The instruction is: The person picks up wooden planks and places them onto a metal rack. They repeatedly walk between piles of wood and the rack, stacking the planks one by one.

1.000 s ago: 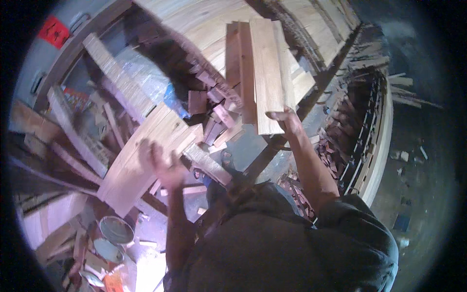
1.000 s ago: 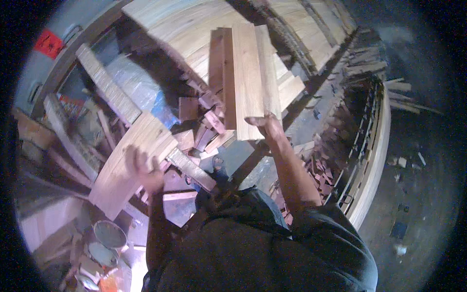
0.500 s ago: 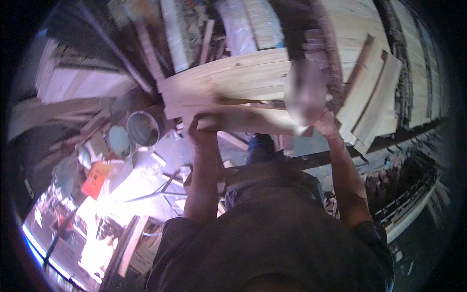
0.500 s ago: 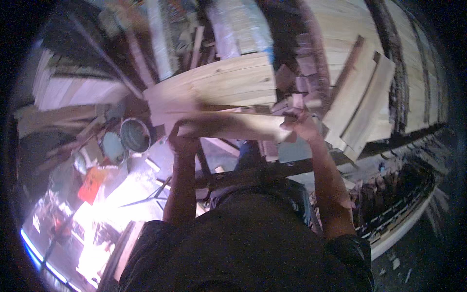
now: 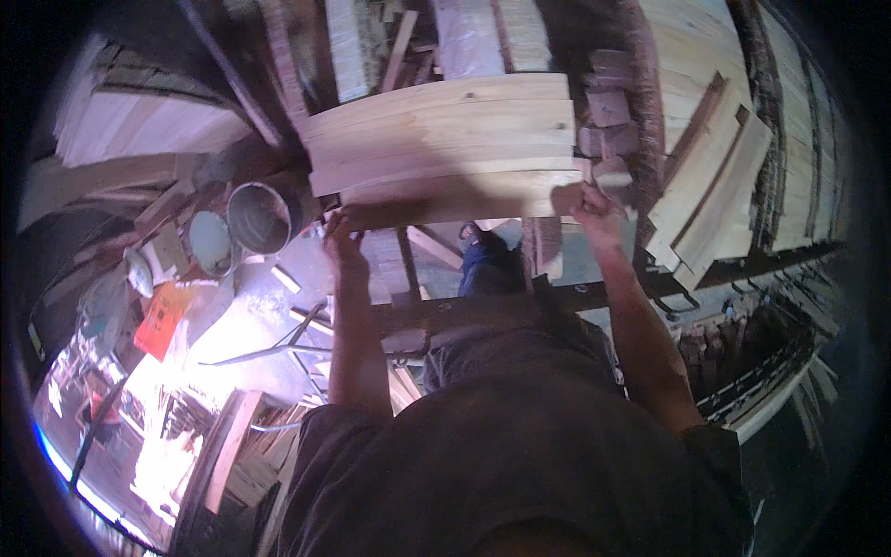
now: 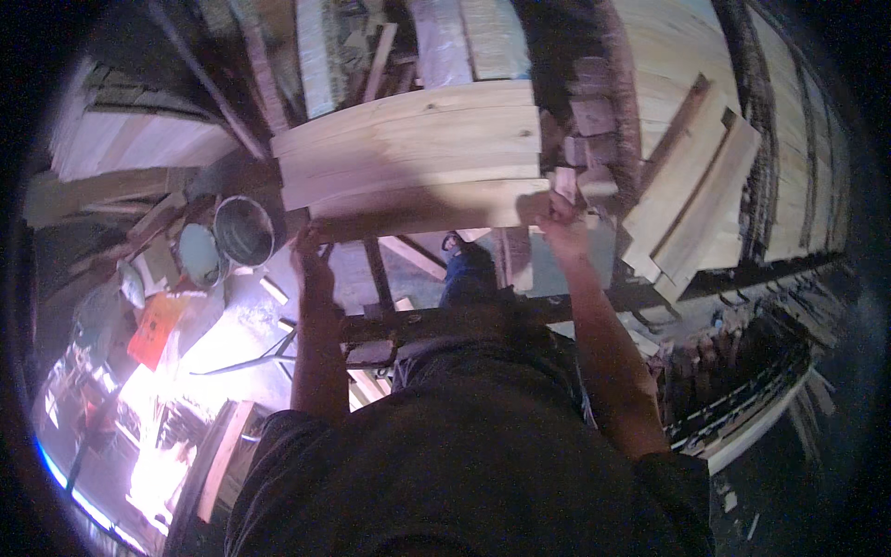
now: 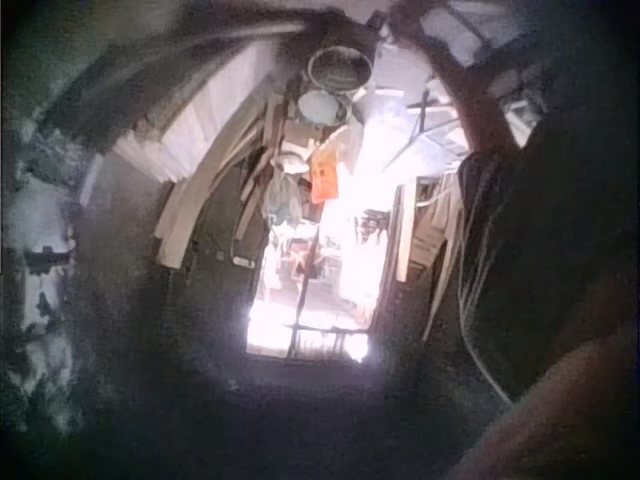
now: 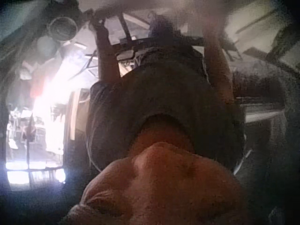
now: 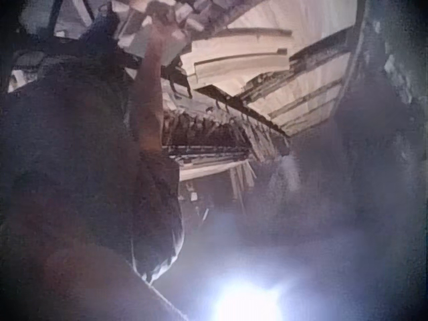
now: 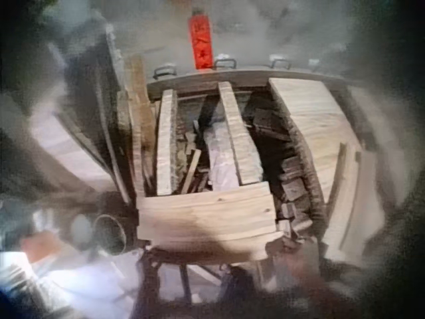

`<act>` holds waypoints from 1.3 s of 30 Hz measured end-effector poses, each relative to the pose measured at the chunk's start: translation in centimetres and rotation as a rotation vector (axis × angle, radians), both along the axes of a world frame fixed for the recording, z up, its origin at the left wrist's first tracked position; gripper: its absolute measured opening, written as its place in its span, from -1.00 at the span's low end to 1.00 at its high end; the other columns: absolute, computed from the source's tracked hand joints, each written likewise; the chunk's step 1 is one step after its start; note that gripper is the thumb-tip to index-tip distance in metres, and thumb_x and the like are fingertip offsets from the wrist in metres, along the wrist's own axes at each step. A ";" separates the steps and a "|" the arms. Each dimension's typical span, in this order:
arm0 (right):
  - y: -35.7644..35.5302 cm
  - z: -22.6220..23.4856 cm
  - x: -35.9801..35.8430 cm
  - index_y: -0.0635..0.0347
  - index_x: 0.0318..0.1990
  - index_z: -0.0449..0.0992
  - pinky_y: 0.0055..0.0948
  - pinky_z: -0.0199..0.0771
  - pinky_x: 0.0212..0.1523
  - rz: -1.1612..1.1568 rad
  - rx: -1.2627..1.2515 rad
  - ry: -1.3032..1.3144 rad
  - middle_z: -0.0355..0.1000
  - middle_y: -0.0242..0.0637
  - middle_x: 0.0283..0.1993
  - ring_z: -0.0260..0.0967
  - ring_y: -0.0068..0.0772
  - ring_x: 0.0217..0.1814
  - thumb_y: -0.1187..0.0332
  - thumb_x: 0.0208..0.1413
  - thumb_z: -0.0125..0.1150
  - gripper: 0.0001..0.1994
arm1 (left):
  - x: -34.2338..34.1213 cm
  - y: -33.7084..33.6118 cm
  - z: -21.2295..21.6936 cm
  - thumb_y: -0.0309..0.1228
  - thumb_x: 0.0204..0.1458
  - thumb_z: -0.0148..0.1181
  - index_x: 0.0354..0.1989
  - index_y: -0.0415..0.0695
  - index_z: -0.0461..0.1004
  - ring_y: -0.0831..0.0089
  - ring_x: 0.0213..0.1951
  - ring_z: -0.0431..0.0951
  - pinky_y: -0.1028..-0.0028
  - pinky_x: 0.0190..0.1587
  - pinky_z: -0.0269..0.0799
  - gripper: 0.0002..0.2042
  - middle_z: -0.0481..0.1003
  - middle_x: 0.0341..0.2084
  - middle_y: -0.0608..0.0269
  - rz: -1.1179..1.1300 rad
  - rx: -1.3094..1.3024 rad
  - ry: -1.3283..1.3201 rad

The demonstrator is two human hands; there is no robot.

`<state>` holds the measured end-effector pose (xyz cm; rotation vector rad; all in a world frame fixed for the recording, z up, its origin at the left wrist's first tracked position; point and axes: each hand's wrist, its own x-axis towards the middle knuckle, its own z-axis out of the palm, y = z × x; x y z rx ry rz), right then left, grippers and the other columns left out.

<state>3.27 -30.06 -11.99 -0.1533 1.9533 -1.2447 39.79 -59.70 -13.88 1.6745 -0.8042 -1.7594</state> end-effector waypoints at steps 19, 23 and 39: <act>2.7 7.9 0.0 0.34 0.06 0.52 -0.51 0.46 -0.06 -0.337 -0.310 -0.173 0.54 -0.25 -0.05 0.45 -0.49 -0.07 0.63 -0.03 0.31 -0.58 | -2.3 -0.3 7.8 -0.56 -0.01 0.14 -0.30 -0.20 0.43 0.39 -0.31 0.53 0.43 -0.26 0.50 -0.90 0.49 -0.33 0.20 -0.176 -0.251 0.232; 7.1 11.2 1.0 0.32 0.08 0.49 -0.49 0.49 -0.09 -0.337 -0.535 -0.289 0.53 -0.22 -0.03 0.47 -0.42 -0.06 0.65 0.00 0.26 -0.58 | -2.9 1.0 10.1 -0.56 0.13 0.12 0.12 -0.25 0.33 0.17 0.00 0.53 0.25 0.02 0.52 -0.64 0.49 -0.07 0.03 -0.306 -0.488 0.240; 30.4 24.3 21.1 0.20 -0.20 0.38 -0.10 0.36 0.07 -0.023 -0.176 1.236 0.45 -0.06 0.00 0.37 0.11 0.09 0.56 -0.21 0.26 -0.66 | -17.6 32.4 28.1 0.22 0.04 0.12 0.42 -0.06 -0.03 -0.21 0.32 0.13 -0.22 0.35 -0.02 -0.11 0.10 0.33 -0.14 -0.714 0.310 1.252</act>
